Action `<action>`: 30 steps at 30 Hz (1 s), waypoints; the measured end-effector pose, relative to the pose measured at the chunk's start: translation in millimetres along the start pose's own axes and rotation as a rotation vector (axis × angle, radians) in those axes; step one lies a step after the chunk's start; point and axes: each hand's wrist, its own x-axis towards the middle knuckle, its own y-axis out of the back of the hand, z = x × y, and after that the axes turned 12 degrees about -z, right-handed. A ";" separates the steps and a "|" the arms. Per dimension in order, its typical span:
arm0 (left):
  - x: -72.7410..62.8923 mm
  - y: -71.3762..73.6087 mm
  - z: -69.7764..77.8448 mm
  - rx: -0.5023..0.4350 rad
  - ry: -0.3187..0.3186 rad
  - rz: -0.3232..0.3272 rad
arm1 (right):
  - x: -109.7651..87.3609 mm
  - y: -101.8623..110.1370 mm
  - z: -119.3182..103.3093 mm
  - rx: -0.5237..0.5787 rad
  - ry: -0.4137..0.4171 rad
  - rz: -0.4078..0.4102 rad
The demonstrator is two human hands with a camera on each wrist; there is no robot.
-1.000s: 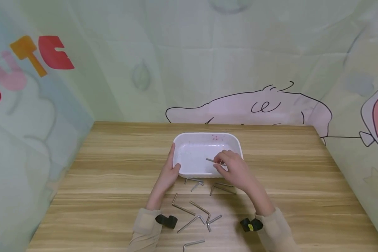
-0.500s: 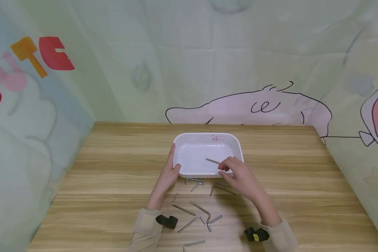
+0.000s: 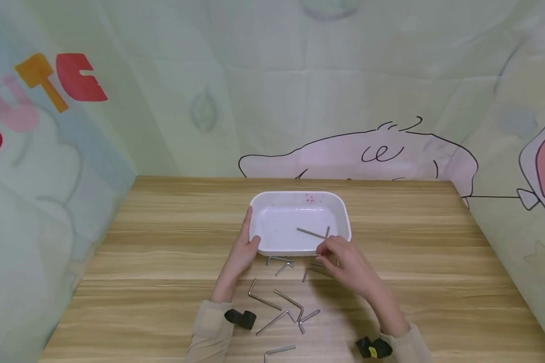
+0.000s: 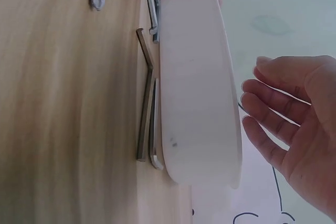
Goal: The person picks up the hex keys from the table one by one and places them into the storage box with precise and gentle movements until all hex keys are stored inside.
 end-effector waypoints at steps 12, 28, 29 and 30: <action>1.3 0.0 -0.8 0.005 -0.011 -0.002 | -7.9 -9.2 4.9 -0.029 0.043 0.021; 1.1 -0.2 -1.5 0.018 -0.006 0.006 | -18.2 -24.7 17.7 -0.231 0.057 -0.009; 1.0 -0.2 -1.3 0.017 -0.006 0.006 | -19.0 -25.6 18.3 -0.232 0.056 -0.008; 0.8 -0.3 -1.1 0.016 -0.005 0.006 | -19.9 -26.3 18.8 -0.234 0.052 -0.009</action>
